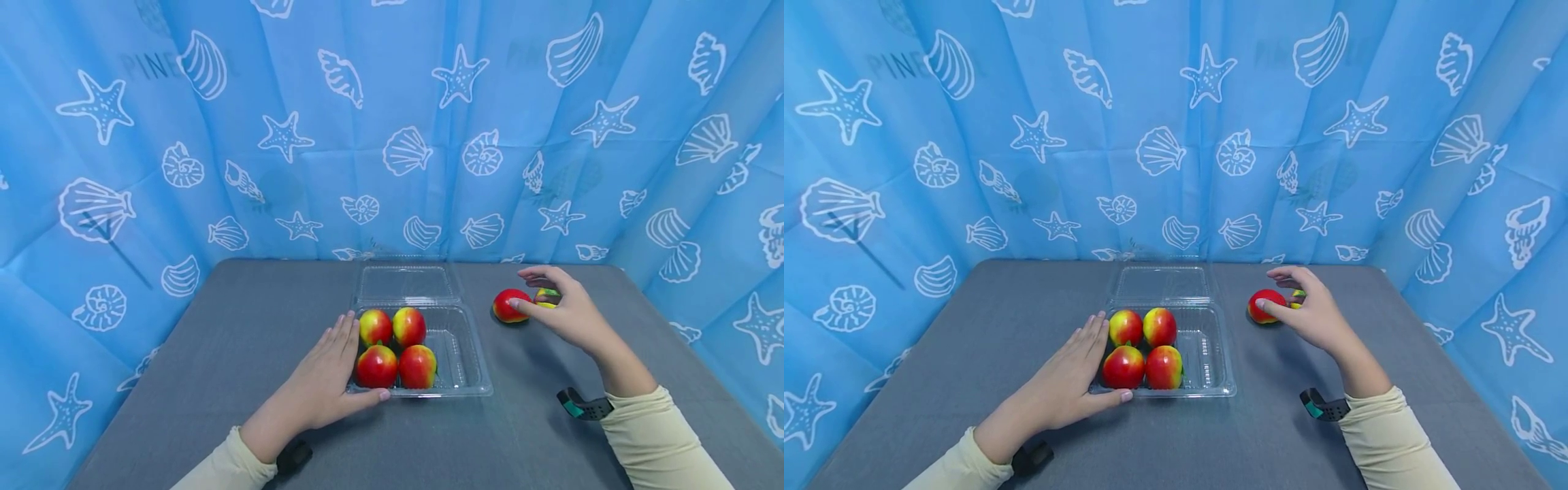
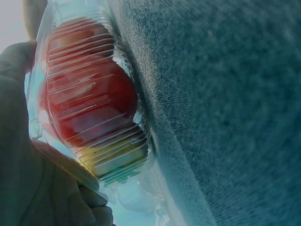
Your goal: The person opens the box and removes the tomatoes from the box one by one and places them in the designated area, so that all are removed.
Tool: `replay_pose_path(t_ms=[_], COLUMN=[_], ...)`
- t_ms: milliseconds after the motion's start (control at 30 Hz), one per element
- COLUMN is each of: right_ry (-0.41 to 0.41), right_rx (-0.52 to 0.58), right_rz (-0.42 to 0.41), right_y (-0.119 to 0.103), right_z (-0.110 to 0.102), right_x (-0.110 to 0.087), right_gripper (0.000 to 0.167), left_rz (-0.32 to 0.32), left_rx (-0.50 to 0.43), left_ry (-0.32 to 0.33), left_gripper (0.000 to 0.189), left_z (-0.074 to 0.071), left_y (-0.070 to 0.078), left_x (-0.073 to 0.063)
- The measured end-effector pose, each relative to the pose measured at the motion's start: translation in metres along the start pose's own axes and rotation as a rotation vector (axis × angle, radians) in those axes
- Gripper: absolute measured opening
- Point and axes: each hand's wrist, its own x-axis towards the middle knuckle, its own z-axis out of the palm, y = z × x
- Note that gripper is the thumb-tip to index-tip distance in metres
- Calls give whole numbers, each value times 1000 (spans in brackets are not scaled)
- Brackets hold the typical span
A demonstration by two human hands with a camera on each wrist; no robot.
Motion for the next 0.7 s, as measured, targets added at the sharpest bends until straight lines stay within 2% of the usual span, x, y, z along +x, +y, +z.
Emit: replay_pose_path(t_ms=[233,400,533,700], right_ry=[-48,-80,-117,-212], right_rx=[63,68,134,206], right_rz=[-18,-104,-181,-209], right_y=[-26,-39,-47,-56], right_z=[32,53,66,82], right_x=[-6,-10,-15,-21], right_gripper=[48,43,41,41], left_rz=[-6,-5,1,0], left_rx=[7,11,10,3], left_ry=[3,4,9,11], left_gripper=[124,124,124,123], left_z=[0,1,1,1], left_y=[1,0,0,0], left_x=[0,0,1,1])
